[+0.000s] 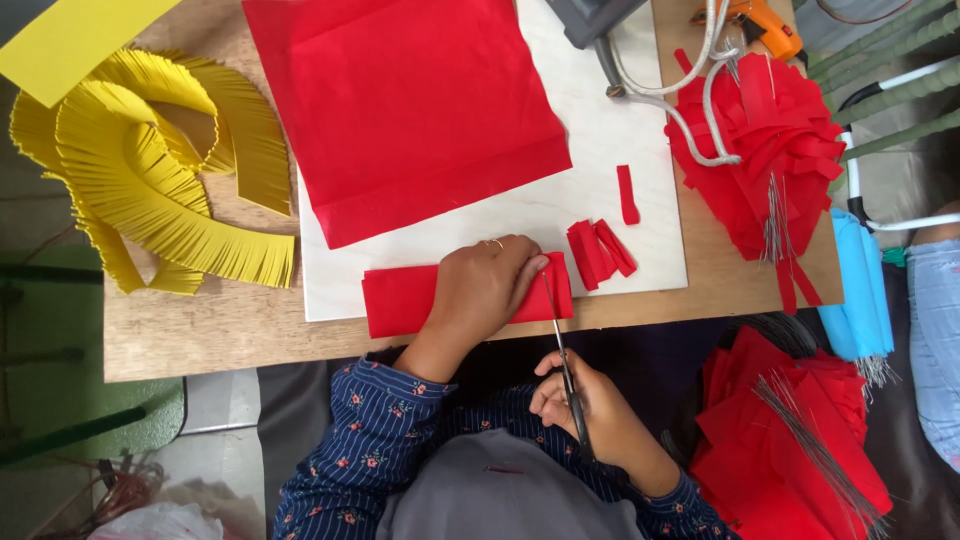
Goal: Cutting thin strips of red crepe paper using scissors to prepare materials for craft decorations.
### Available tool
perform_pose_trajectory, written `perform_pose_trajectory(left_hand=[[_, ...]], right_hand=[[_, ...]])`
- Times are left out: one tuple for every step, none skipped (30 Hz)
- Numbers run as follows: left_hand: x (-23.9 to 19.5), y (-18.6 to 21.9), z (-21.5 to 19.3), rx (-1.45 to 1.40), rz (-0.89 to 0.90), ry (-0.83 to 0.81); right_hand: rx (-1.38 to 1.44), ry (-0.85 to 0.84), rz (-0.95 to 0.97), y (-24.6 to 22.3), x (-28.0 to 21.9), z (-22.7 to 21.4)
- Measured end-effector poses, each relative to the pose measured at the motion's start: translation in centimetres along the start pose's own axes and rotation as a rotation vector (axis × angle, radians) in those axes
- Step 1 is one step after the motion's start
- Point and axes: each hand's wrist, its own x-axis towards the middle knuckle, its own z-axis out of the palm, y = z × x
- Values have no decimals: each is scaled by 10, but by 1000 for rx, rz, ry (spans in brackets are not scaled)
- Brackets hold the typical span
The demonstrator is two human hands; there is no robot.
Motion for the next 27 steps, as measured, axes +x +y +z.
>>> perform_pose_trajectory(left_hand=[[-1, 0, 0, 0, -3, 0], [-1, 0, 0, 4, -8, -22], [-2, 1, 0, 6, -11, -46], [-2, 1, 0, 6, -13, -48], [-2, 1, 0, 21, -16, -60], [-2, 1, 1, 36, -19, -72], [-1, 1, 0, 35, -19, -75], [-1, 2, 0, 44, -21, -89], [0, 2, -1, 53, -23, -102], [0, 2, 0, 52, -24, -104], [0, 2, 0, 46, -37, -107], [0, 2, 0, 39, -51, -111], [0, 2, -1, 40, -53, -111], [1, 3, -1, 31, -59, -110], [1, 3, -1, 21, -63, -108], [1, 3, 0, 21, -65, -109], [1, 2, 0, 39, -74, -118], [1, 2, 1, 56, -83, -127], [1, 2, 1, 56, -83, -127], [1, 3, 1, 61, -88, -128], [1, 3, 1, 66, -93, -129], [1, 3, 1, 66, -92, -129], [1, 3, 2, 62, -92, -119], [1, 2, 2, 59, -92, -109], [1, 3, 2, 59, -92, -109], [1, 3, 2, 62, -102, -110], [1, 3, 2, 64, -111, -111]], right_hand=[[-1, -3, 2, 2, 0, -1], [-17, -10, -56, 4, 0, -2], [-30, -16, -113, 6, -1, -3], [-29, -17, -111, 6, -1, -3], [-16, -8, -118, 6, -1, -3], [-3, 2, -125, 7, 0, -4], [-1, 3, -123, 4, 0, -4], [-8, -4, -120, 1, 0, -4], [-17, -11, -117, -2, 0, -4], [-15, -11, -116, -2, 0, -5], [-14, -11, -102, -1, 0, -6], [-13, -11, -87, -1, 1, -6], [-13, -14, -86, -2, 1, -6], [-23, -16, -90, -3, 1, -7], [-33, -17, -94, -4, 2, -7], [-32, -18, -93, -3, 2, -7], [-28, -20, -93, -2, 2, -8], [-23, -21, -93, -1, 2, -8], [-22, -21, -93, -2, 2, -8], [-12, -23, -86, -2, 2, -7], [-1, -25, -81, -2, 2, -7], [-1, -25, -81, -2, 2, -7], [12, -21, -60, -1, 2, -7], [24, -17, -39, 0, 2, -7], [24, -18, -39, 1, 2, -8], [12, -23, -46, 2, 2, -8], [-1, -27, -55, 3, 2, -8]])
